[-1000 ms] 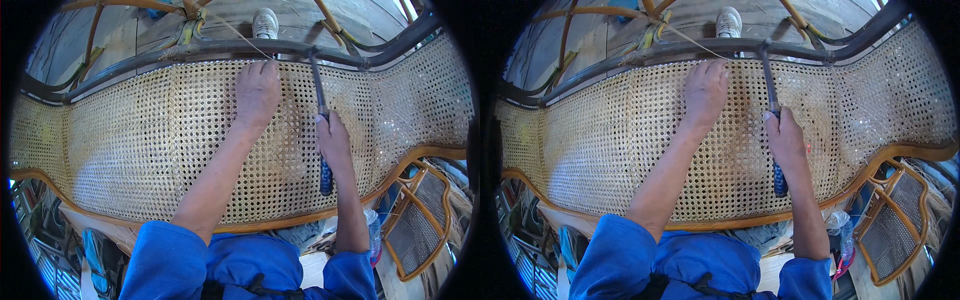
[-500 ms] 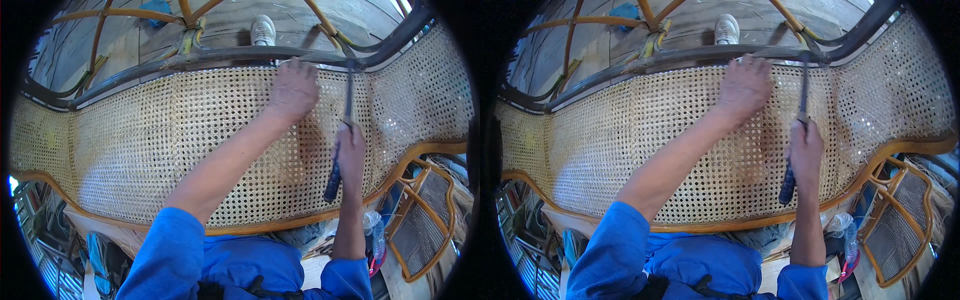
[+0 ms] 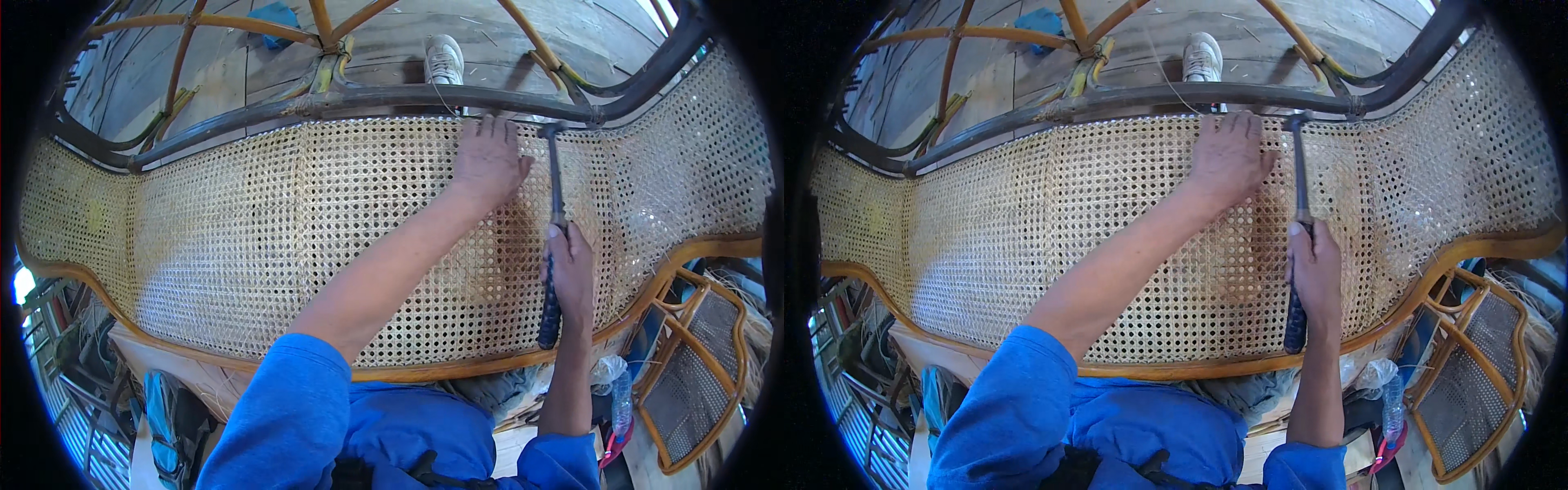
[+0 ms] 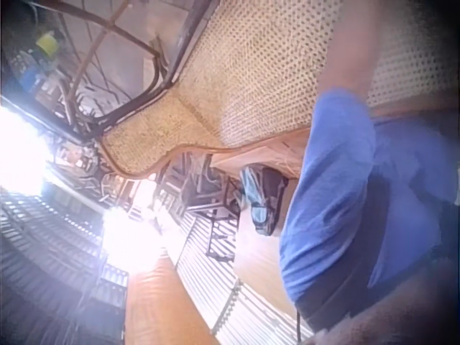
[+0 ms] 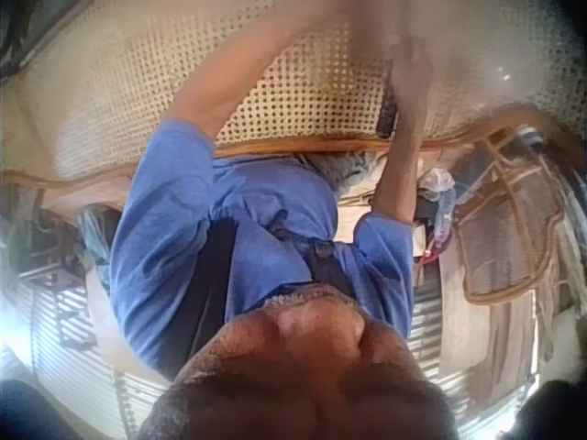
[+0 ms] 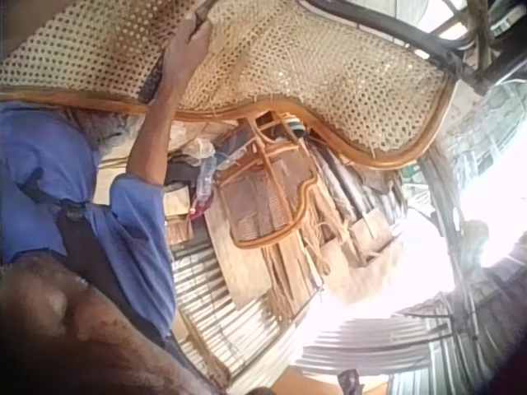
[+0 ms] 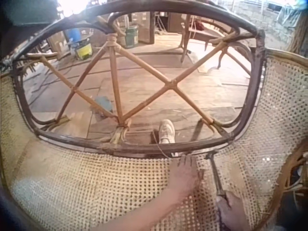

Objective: The person weaves a cane strip into the seat of a rattan chair using a hammer to secure the weave. They repeatedly thread the strip through the existing mesh and tap it down to tighten the pattern.

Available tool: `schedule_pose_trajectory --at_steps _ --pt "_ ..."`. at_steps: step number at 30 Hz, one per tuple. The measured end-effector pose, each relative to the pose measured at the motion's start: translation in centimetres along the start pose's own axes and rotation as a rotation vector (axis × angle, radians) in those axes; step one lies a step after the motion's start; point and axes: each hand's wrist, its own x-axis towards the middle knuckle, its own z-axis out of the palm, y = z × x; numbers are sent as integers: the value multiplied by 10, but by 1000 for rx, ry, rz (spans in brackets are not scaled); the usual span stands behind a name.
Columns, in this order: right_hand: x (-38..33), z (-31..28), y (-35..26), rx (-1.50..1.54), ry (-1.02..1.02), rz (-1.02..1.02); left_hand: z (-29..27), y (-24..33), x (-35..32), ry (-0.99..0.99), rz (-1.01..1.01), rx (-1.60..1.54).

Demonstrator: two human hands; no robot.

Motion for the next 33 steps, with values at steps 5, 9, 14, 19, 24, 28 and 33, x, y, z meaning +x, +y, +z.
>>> schedule_pose_trajectory --at_steps 5,9,14,19,24,28,33 --pt "21 8 -4 -176 -26 -36 -6 -15 -9 58 -8 31" --pt "33 11 -1 -343 8 -122 -6 -16 -24 128 22 34" --pt "31 21 -9 -331 46 -161 -3 -17 -27 141 15 88" --pt "35 22 -16 -453 -73 -28 3 -15 -23 177 37 186" --pt "33 24 -11 -393 20 -158 5 -15 -23 174 28 154" --pt "28 26 -28 -452 -28 -47 6 -17 -21 180 44 186" --pt "35 23 -20 -485 -38 -32 6 -15 -23 180 40 154"
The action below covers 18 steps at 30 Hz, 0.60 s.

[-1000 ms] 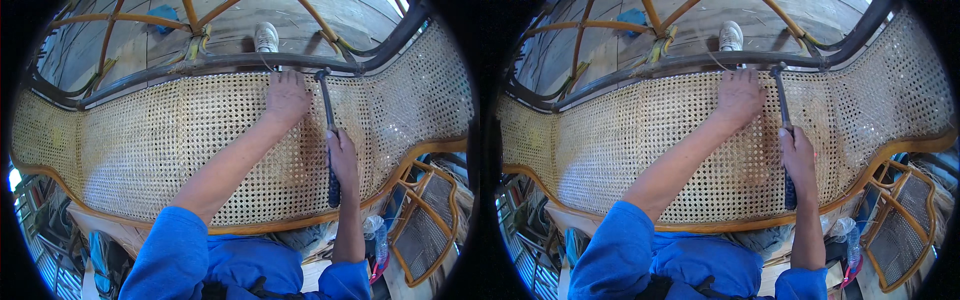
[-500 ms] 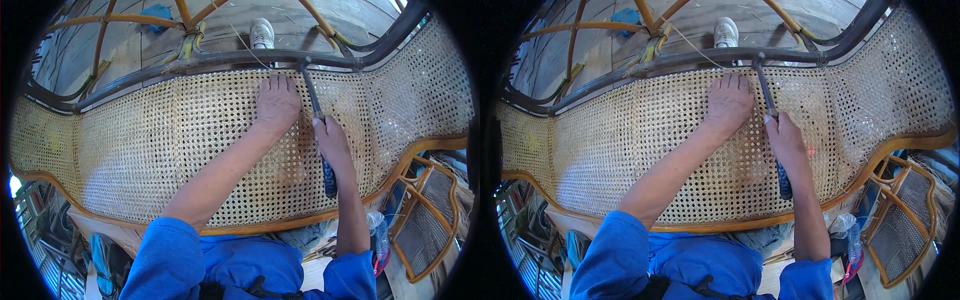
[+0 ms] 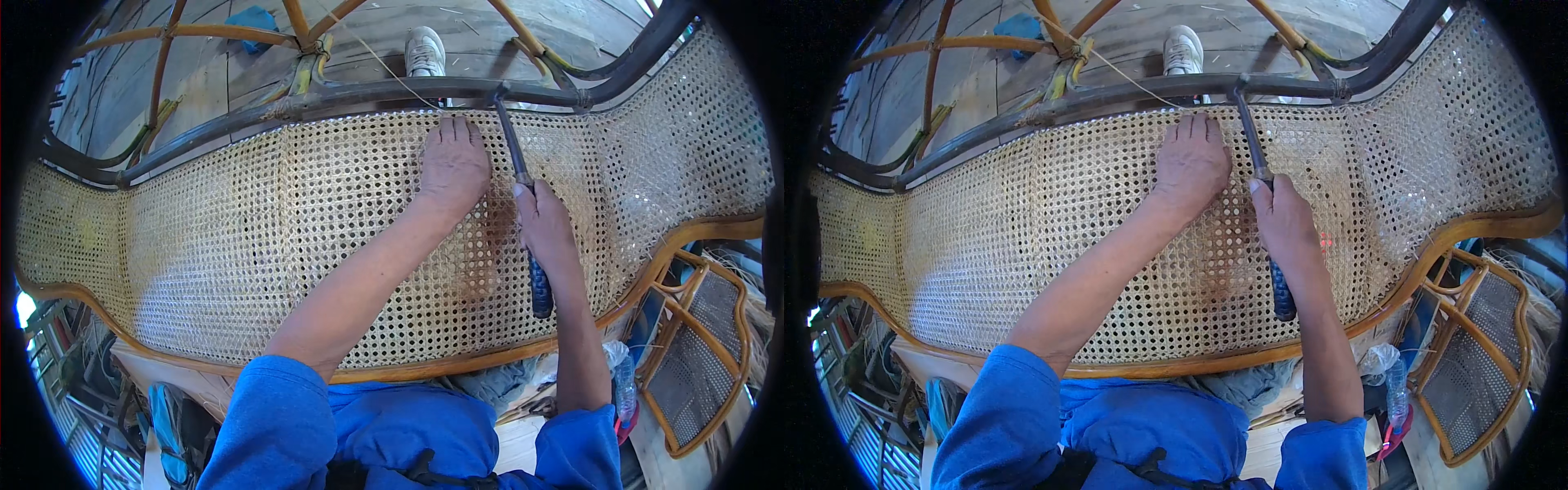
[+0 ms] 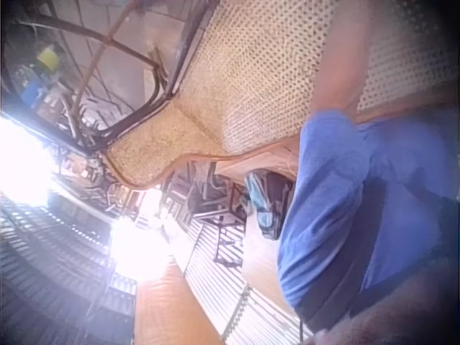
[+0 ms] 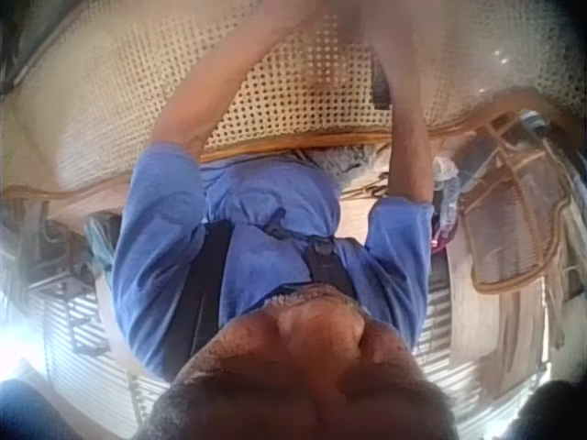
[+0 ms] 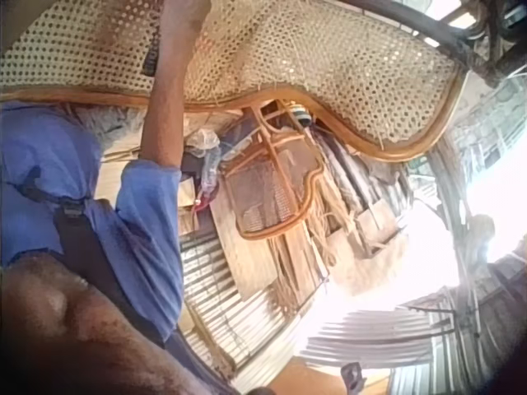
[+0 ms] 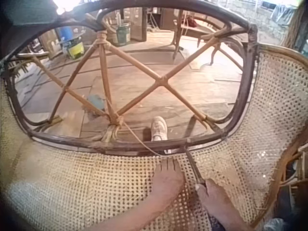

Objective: The person weaves a cane strip into the seat of a rattan chair using a hammer to secure the weave. They repeatedly thread the strip through the existing mesh and tap it down to tighten the pattern.

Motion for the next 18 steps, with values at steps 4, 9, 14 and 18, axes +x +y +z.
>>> schedule_pose_trajectory --at_steps 4,9,14,18 --pt "2 4 3 -6 74 -61 0 1 2 -7 -13 -21" --pt "11 2 5 -55 0 -23 0 0 2 -71 -38 -48" --pt "-4 3 -3 9 63 -39 0 1 0 -68 -33 -44" --pt "4 0 2 -128 16 3 -1 1 2 -103 -16 -41"
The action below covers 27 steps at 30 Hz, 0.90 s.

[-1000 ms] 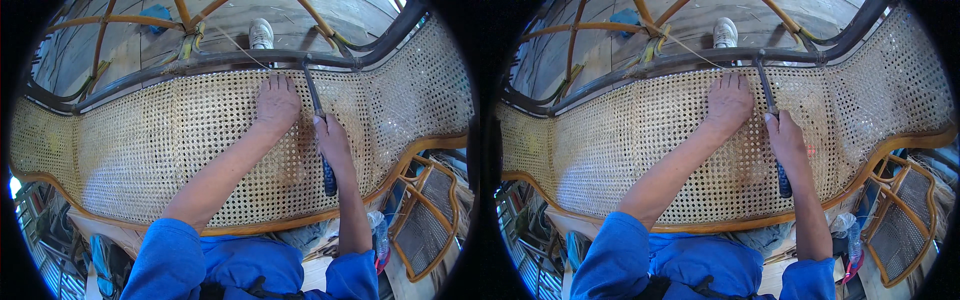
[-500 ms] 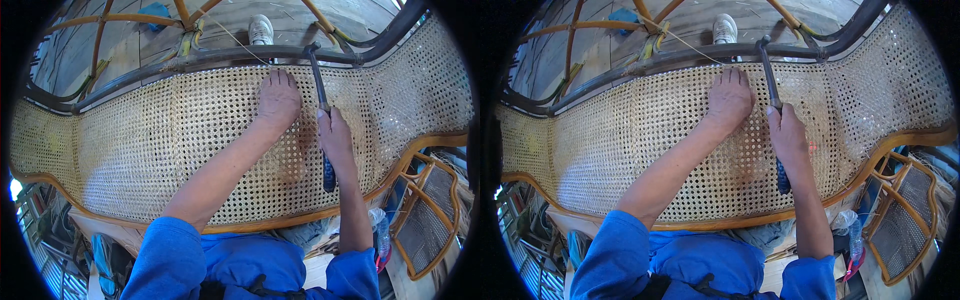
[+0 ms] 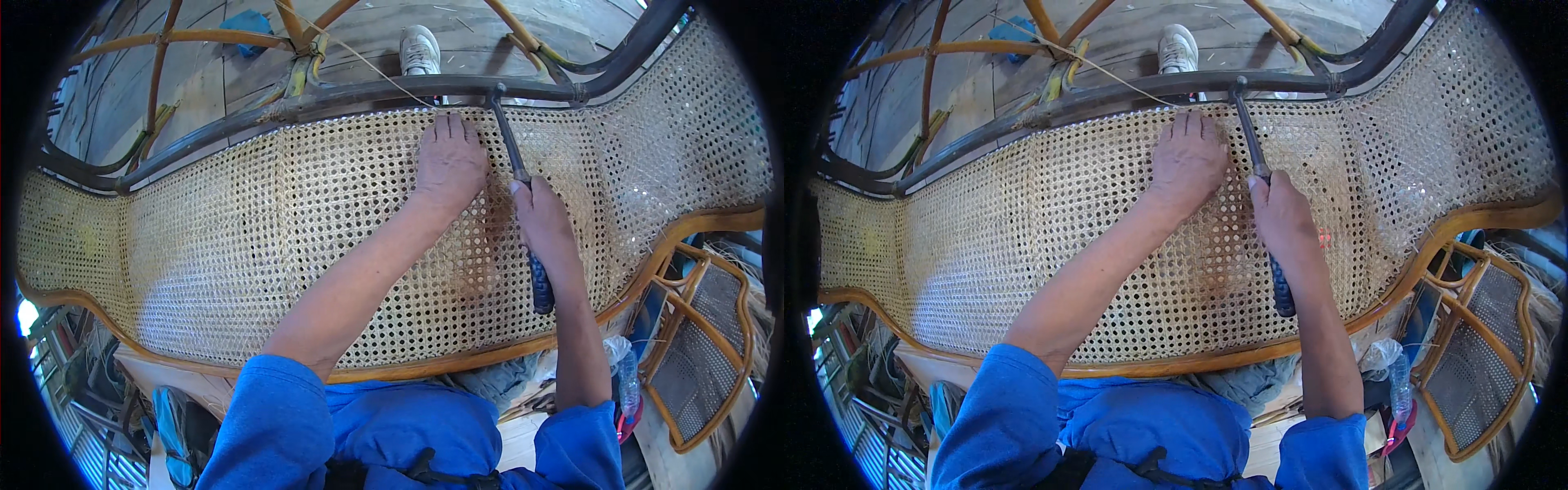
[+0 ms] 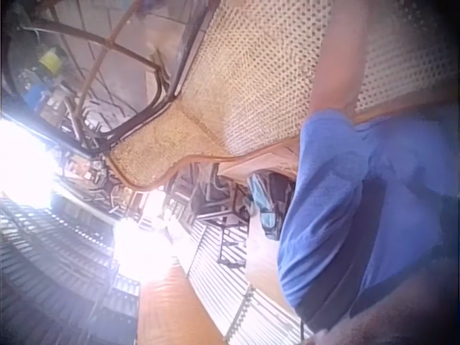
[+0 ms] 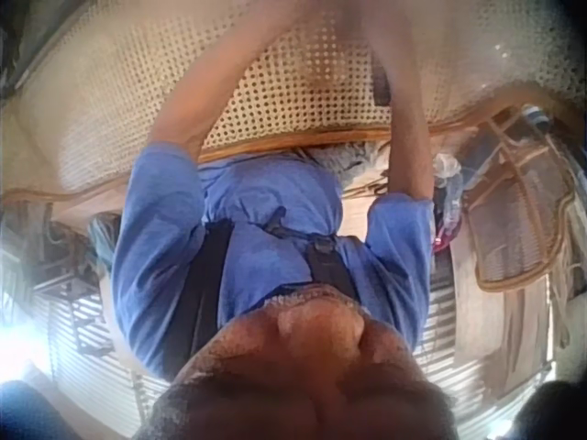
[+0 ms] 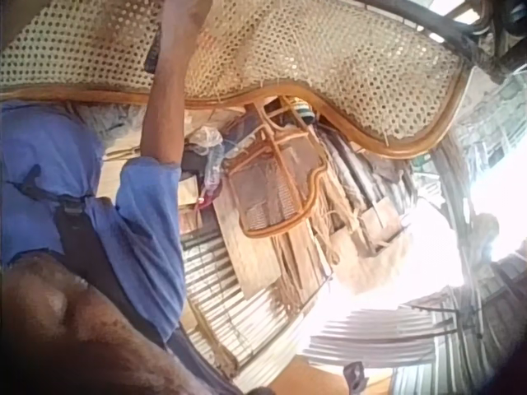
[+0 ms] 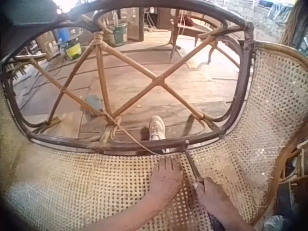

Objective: The person weaves a cane strip into the seat of a rattan chair using a hammer to secure the weave. They repeatedly thread the strip through the existing mesh and tap it down to tighten the pattern.

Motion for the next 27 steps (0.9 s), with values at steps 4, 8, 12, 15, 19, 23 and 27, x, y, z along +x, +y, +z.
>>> schedule_pose_trajectory --at_steps 4,8,12,15,19,23,27 --pt "-5 0 -4 43 21 -9 0 -1 -1 38 2 -7" --pt "7 -1 7 51 -44 2 -2 0 1 45 31 21" --pt "0 -5 -3 140 -33 -21 -5 -1 0 8 28 14" --pt "-11 -8 -19 213 5 -66 -4 -3 -2 46 45 50" --pt "0 3 -14 77 -84 -35 -8 -3 1 -7 26 54" --pt "-7 4 -19 81 12 -55 -8 -3 0 -35 21 74" --pt "9 2 -8 83 -61 -51 -10 -1 1 -70 39 70"
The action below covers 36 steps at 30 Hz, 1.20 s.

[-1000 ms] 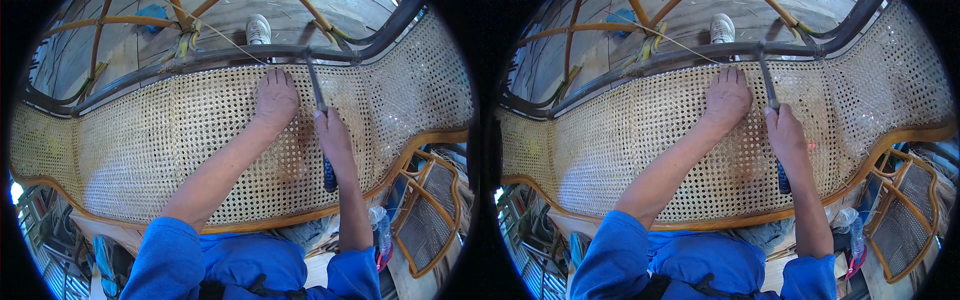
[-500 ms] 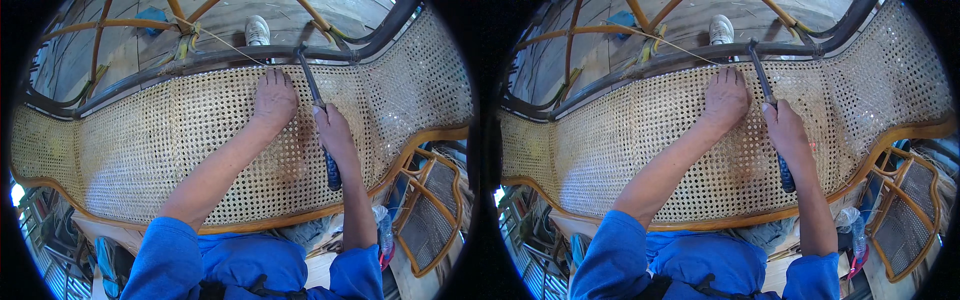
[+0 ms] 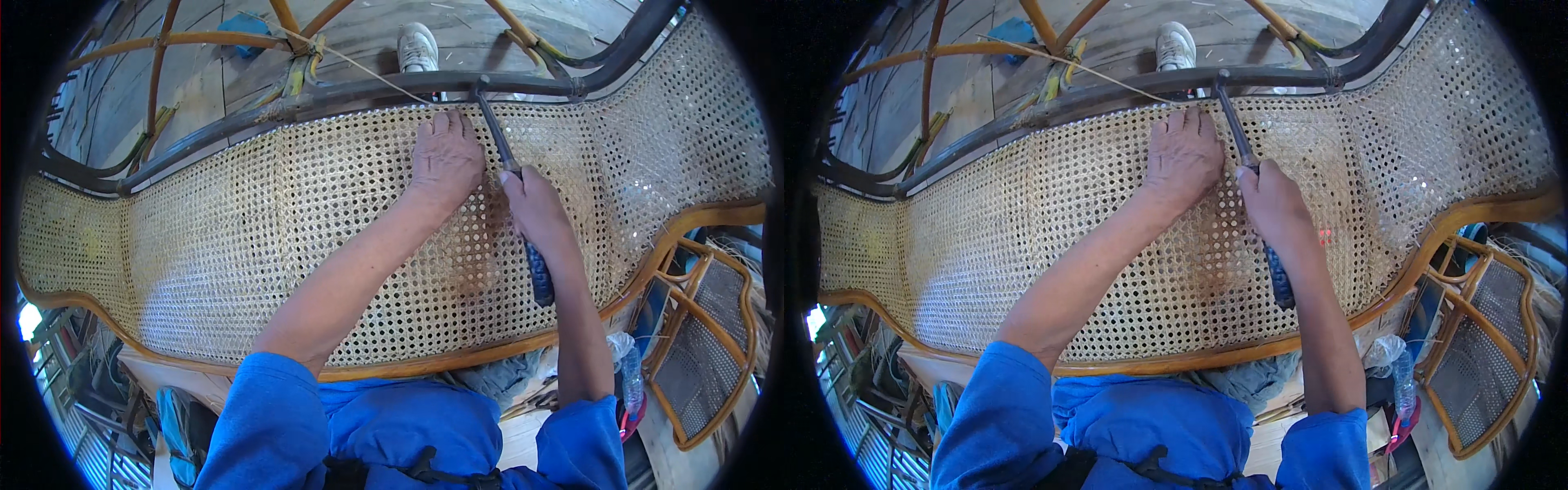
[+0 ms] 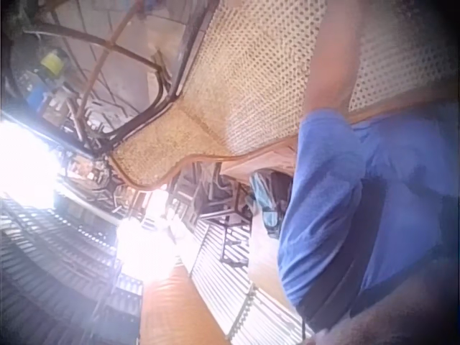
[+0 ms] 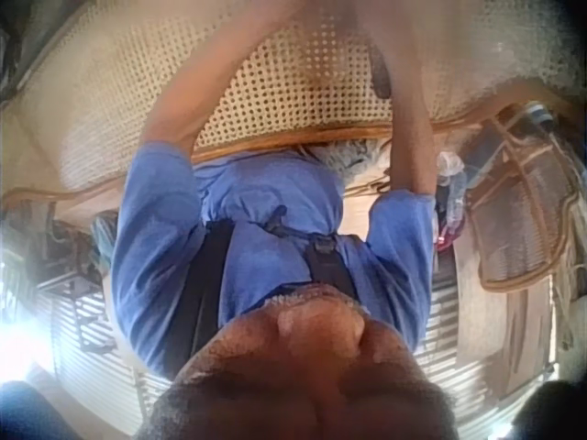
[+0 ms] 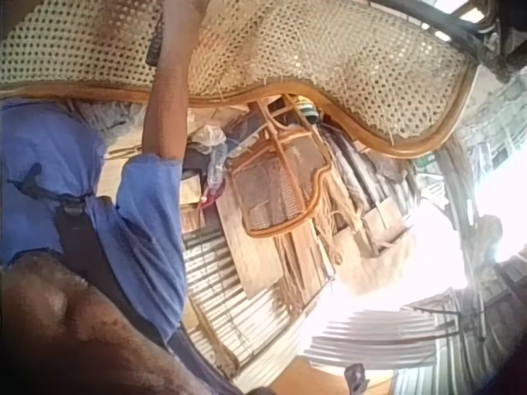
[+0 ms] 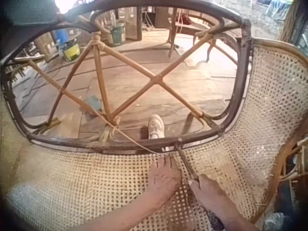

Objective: The person weaves a cane strip into the seat of a rattan chair using a hammer to secure the weave. They repeatedly thread the strip through the existing mesh and tap it down to tighten the pattern.

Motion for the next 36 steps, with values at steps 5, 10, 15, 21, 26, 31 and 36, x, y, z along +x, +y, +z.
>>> schedule_pose_trajectory --at_steps 5,10,15,21,26,31,36 --pt "-20 -20 13 71 155 88 -8 -2 11 -53 -2 -102" --pt "-28 -41 44 -301 339 74 -20 -13 37 -313 -50 -194" --pt "-1 -42 56 -482 403 82 -32 3 19 -284 22 -150" --pt "-62 -80 84 -7 730 -175 -45 19 -63 -219 -20 -171" --pt "-189 -97 181 143 921 -2 -60 20 -97 -279 44 -154" --pt "-281 -22 265 156 909 370 -59 24 -117 -316 124 -76" --pt "-275 75 319 110 733 346 -67 22 -126 -282 134 -70"
